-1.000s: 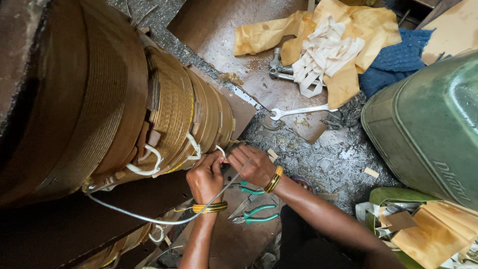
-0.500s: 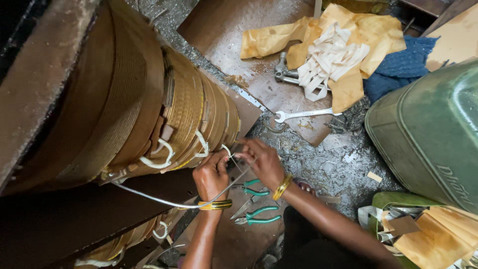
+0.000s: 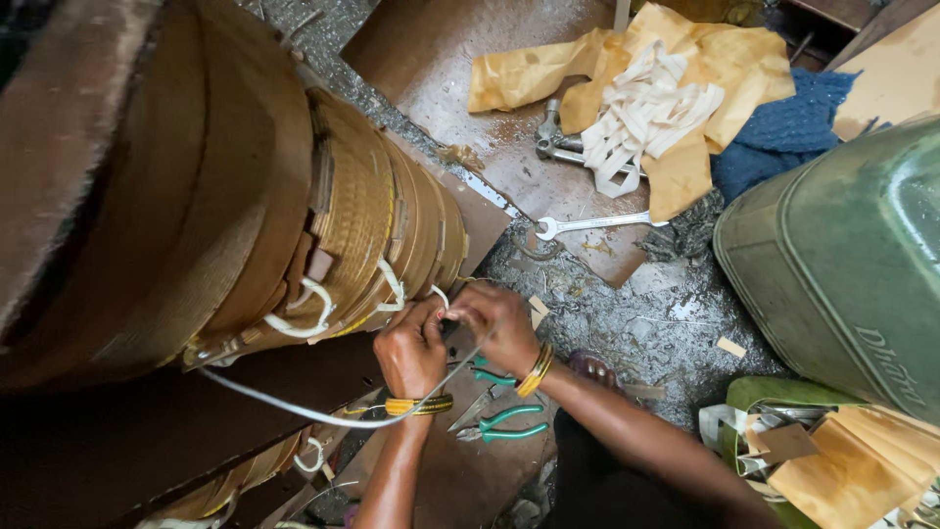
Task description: The person sits on the floor and uses pliers to cut and twist wires on a cylindrical coil assembly. They then fold and insert paper strips into slots on the coil, repeating the process for multiple sections.
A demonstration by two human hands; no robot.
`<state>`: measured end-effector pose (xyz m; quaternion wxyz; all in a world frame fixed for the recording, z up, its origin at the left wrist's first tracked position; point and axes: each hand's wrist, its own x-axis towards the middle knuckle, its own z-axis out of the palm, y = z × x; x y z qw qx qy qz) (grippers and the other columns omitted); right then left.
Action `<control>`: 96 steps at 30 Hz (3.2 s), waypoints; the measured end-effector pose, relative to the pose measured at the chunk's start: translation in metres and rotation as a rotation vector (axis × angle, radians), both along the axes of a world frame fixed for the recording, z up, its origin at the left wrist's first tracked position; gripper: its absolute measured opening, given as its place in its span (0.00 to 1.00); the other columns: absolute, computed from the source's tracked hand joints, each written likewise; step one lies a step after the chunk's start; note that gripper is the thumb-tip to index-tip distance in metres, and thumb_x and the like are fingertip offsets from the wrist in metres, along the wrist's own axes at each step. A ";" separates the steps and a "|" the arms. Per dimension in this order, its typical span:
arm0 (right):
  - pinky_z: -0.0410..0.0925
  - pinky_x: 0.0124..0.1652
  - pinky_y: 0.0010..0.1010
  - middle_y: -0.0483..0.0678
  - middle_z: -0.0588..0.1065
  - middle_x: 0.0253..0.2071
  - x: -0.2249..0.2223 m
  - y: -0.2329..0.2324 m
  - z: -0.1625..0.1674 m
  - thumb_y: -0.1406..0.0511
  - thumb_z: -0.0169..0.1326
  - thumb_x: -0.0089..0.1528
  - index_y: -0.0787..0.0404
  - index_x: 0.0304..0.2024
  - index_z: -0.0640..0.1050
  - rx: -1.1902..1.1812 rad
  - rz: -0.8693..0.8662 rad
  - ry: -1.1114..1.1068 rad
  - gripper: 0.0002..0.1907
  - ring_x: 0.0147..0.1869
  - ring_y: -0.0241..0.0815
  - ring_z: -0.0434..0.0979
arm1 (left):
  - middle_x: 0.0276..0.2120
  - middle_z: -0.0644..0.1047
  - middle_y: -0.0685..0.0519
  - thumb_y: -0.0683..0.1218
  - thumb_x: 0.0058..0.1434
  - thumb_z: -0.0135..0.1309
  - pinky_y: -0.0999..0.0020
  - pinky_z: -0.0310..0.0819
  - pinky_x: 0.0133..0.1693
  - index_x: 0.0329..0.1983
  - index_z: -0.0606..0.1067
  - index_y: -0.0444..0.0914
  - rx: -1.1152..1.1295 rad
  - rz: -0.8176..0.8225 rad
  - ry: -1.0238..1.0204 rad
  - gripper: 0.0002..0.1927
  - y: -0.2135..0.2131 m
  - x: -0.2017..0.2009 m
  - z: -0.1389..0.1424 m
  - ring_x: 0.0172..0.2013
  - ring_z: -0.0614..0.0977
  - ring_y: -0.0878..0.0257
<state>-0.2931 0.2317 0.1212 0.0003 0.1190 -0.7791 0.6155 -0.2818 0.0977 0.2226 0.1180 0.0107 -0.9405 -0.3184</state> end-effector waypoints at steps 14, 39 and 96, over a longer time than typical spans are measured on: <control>0.73 0.40 0.34 0.52 0.77 0.45 0.009 0.026 0.035 0.63 0.59 0.63 0.65 0.43 0.79 0.385 -0.127 0.648 0.11 0.45 0.47 0.79 | 0.34 0.81 0.44 0.37 0.57 0.58 0.53 0.75 0.36 0.38 0.82 0.38 -0.014 0.011 0.011 0.07 -0.002 0.003 -0.002 0.35 0.83 0.44; 0.73 0.46 0.36 0.49 0.73 0.41 -0.021 0.030 0.027 0.66 0.57 0.53 0.64 0.42 0.76 0.563 0.174 0.926 0.15 0.47 0.47 0.77 | 0.33 0.82 0.43 0.37 0.57 0.57 0.54 0.76 0.36 0.38 0.83 0.38 -0.034 0.018 -0.027 0.08 -0.003 -0.002 -0.002 0.34 0.84 0.44; 0.58 0.27 0.18 0.42 0.74 0.31 -0.008 0.006 0.001 0.65 0.51 0.73 0.69 0.40 0.78 -0.729 0.203 -0.898 0.12 0.27 0.27 0.66 | 0.37 0.80 0.47 0.38 0.56 0.58 0.53 0.76 0.37 0.38 0.78 0.39 0.039 -0.016 0.081 0.07 -0.017 0.003 -0.019 0.37 0.83 0.46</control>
